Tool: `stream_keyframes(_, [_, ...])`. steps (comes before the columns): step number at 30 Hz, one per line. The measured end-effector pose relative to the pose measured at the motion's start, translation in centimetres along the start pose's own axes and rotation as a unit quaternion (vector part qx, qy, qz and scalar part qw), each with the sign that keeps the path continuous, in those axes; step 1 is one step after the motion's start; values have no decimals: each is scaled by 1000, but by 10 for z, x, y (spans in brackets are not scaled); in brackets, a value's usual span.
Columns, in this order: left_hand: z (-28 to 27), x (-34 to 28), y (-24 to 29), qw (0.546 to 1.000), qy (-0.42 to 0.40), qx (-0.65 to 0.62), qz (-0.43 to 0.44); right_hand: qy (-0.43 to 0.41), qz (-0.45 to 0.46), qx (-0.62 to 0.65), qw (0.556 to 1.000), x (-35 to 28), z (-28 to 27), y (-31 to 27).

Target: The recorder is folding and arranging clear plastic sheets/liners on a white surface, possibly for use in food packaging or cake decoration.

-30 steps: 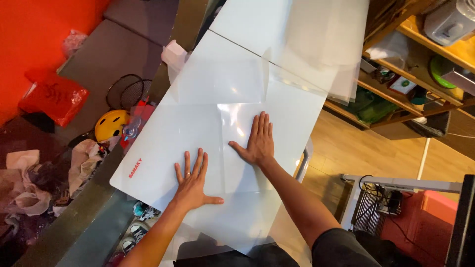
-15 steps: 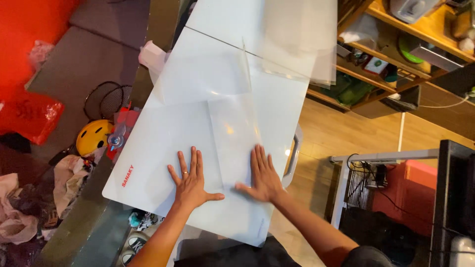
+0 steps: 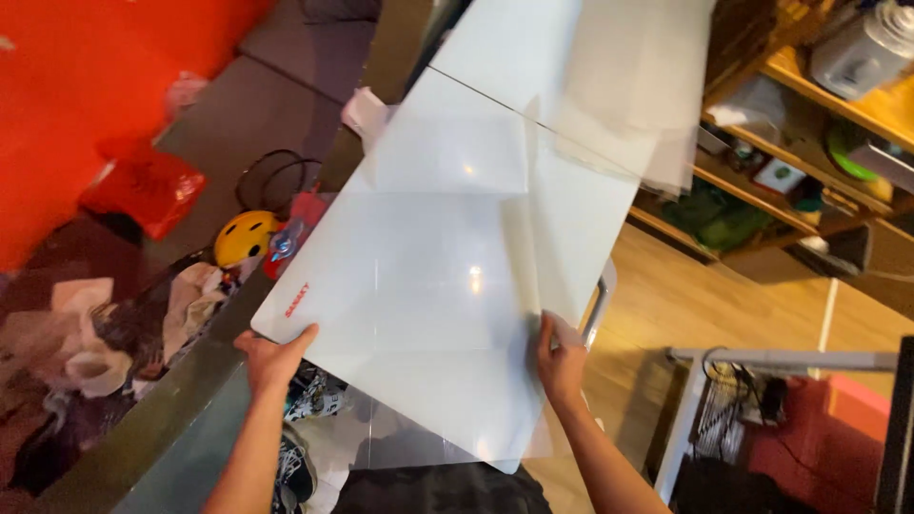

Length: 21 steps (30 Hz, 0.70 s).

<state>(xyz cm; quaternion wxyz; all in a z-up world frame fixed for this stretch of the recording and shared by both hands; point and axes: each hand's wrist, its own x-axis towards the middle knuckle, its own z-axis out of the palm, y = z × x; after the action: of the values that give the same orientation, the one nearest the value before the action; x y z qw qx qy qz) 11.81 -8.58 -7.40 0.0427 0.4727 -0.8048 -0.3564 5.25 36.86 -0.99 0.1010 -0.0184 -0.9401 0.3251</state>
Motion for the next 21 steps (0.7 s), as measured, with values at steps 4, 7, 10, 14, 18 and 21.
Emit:
stream_keyframes(4, [-23, -8, 5, 998, -64, -20, -17, 19, 85, 91, 992, 13, -2, -3])
stream_keyframes(7, [-16, -24, 20, 999, -43, 3, 22, 39, 24, 72, 996, 21, 3, 6])
stream_keyframes(10, [-1, -47, 51, 955, -66, -220, 189, 42, 28, 91, 995, 31, 11, 6])
stream_keyframes(14, [33, -96, 106, 902, -185, -153, 359, 57, -5, 78, 995, 39, 14, 11])
stream_keyframes(18, [87, -134, 116, 850, -166, 146, 478, 60, -23, 66, 996, 40, 10, 11])
stream_keyframes(21, [115, -147, 112, 832, -188, 205, 480, 79, -53, 26, 995, 43, 3, 9])
